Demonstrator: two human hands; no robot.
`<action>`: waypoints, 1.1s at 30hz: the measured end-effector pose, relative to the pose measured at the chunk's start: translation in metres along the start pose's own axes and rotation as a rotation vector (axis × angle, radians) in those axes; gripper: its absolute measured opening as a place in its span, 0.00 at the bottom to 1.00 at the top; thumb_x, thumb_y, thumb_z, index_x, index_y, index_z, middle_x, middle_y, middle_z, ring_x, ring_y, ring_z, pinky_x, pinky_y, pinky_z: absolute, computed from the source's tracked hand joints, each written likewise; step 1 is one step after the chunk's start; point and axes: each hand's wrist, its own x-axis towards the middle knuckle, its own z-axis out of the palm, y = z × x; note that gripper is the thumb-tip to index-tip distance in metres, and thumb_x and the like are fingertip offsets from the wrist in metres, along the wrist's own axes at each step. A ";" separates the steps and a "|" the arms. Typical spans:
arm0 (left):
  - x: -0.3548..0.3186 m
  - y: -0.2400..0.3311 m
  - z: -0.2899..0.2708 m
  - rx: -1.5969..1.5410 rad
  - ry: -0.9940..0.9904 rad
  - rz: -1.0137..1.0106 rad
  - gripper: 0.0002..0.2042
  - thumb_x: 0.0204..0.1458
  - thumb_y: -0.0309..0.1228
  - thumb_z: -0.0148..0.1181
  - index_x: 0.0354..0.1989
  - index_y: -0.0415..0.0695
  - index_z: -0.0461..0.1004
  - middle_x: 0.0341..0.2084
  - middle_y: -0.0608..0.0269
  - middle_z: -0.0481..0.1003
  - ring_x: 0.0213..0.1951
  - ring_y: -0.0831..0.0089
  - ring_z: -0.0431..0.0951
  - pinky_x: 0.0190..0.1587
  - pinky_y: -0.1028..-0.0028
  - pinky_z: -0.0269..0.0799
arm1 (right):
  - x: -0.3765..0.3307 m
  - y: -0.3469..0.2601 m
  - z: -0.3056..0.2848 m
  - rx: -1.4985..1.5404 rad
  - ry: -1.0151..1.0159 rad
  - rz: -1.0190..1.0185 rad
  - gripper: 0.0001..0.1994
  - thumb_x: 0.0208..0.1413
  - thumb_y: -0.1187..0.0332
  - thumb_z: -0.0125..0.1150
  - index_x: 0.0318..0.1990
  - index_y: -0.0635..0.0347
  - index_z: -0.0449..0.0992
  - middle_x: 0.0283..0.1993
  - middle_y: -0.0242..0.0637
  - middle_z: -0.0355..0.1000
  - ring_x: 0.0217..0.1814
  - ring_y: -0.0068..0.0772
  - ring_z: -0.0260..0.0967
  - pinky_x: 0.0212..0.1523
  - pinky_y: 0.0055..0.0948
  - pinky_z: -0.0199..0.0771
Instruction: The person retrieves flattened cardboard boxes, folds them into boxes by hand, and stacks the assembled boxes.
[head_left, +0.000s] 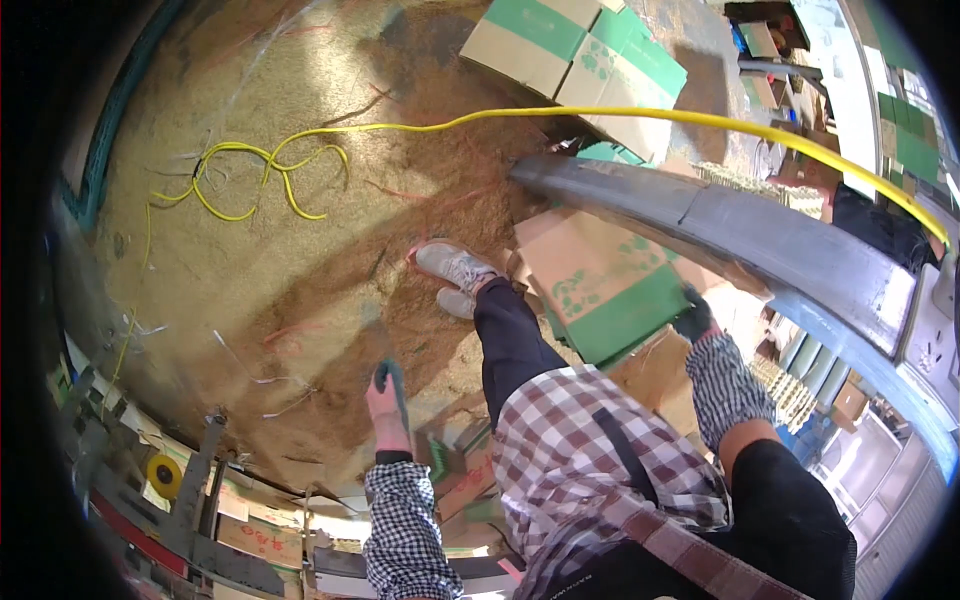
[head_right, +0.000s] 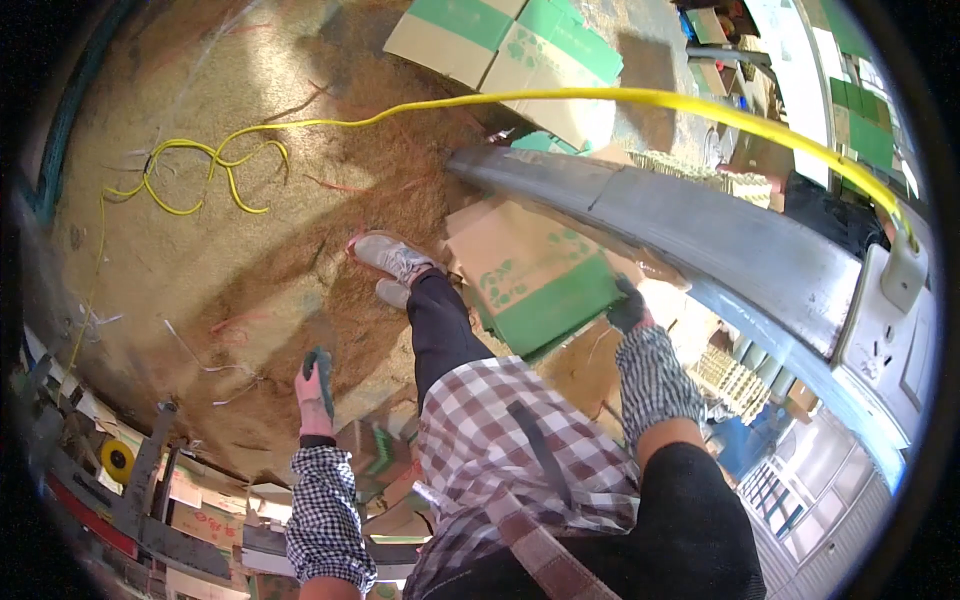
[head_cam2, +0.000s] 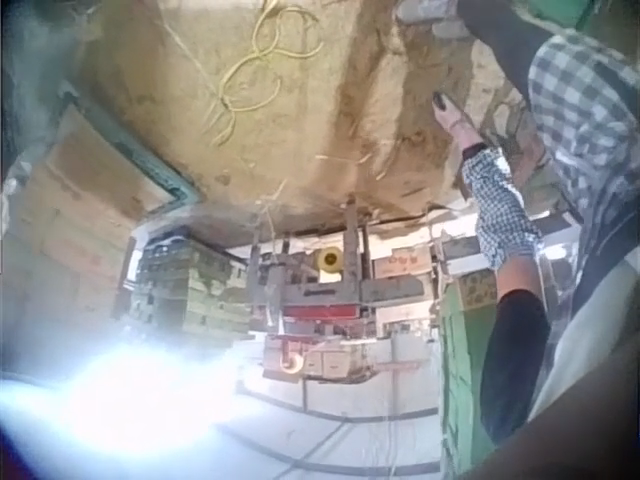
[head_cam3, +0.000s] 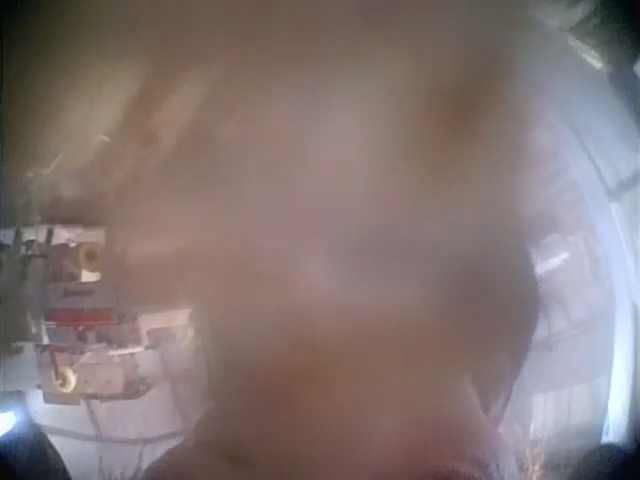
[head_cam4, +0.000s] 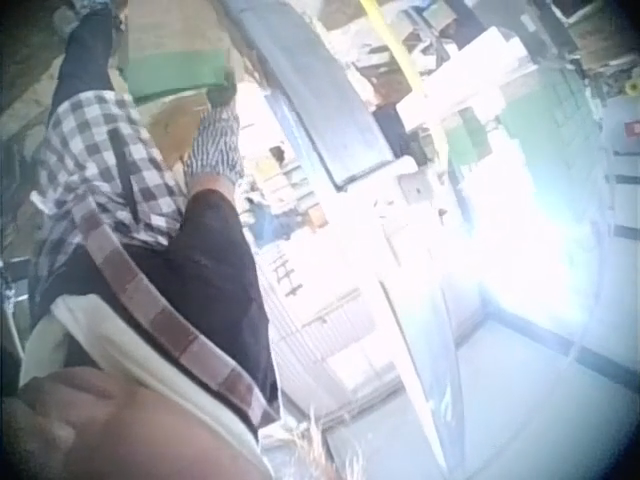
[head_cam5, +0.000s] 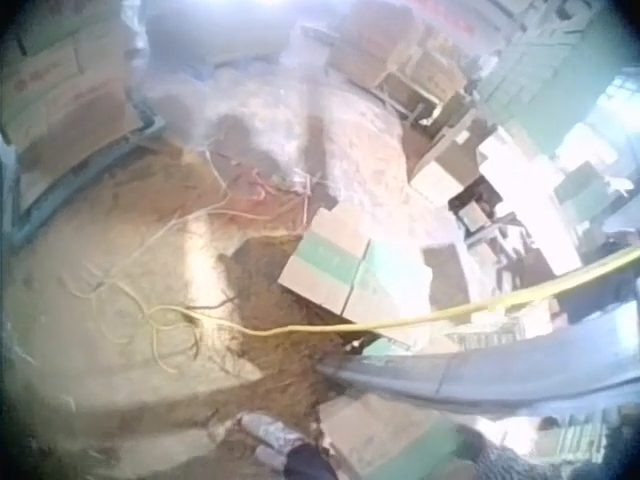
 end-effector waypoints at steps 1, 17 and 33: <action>0.001 -0.010 -0.004 -0.264 0.008 -0.124 0.17 0.53 0.33 0.56 0.49 0.38 0.73 0.40 0.57 0.78 0.42 0.70 0.76 0.46 0.72 0.69 | 0.013 0.002 0.001 -0.263 0.162 0.263 0.26 0.54 0.61 0.59 0.60 0.52 0.61 0.58 0.37 0.66 0.60 0.40 0.62 0.60 0.37 0.61; -0.150 -0.026 0.077 -0.119 -0.034 -0.219 0.31 0.48 0.54 0.57 0.49 0.37 0.72 0.42 0.44 0.75 0.47 0.52 0.75 0.50 0.63 0.69 | -0.115 0.098 0.144 -0.618 -0.323 0.196 0.12 0.55 0.64 0.60 0.45 0.57 0.74 0.33 0.34 0.74 0.30 0.27 0.71 0.28 0.25 0.70; -0.346 0.096 -0.062 -1.248 0.140 0.036 0.13 0.50 0.41 0.62 0.33 0.42 0.78 0.24 0.68 0.76 0.24 0.79 0.72 0.27 0.78 0.66 | -0.271 -0.030 0.305 -1.788 -0.857 -0.926 0.17 0.55 0.58 0.47 0.43 0.59 0.75 0.40 0.48 0.75 0.44 0.41 0.72 0.44 0.34 0.69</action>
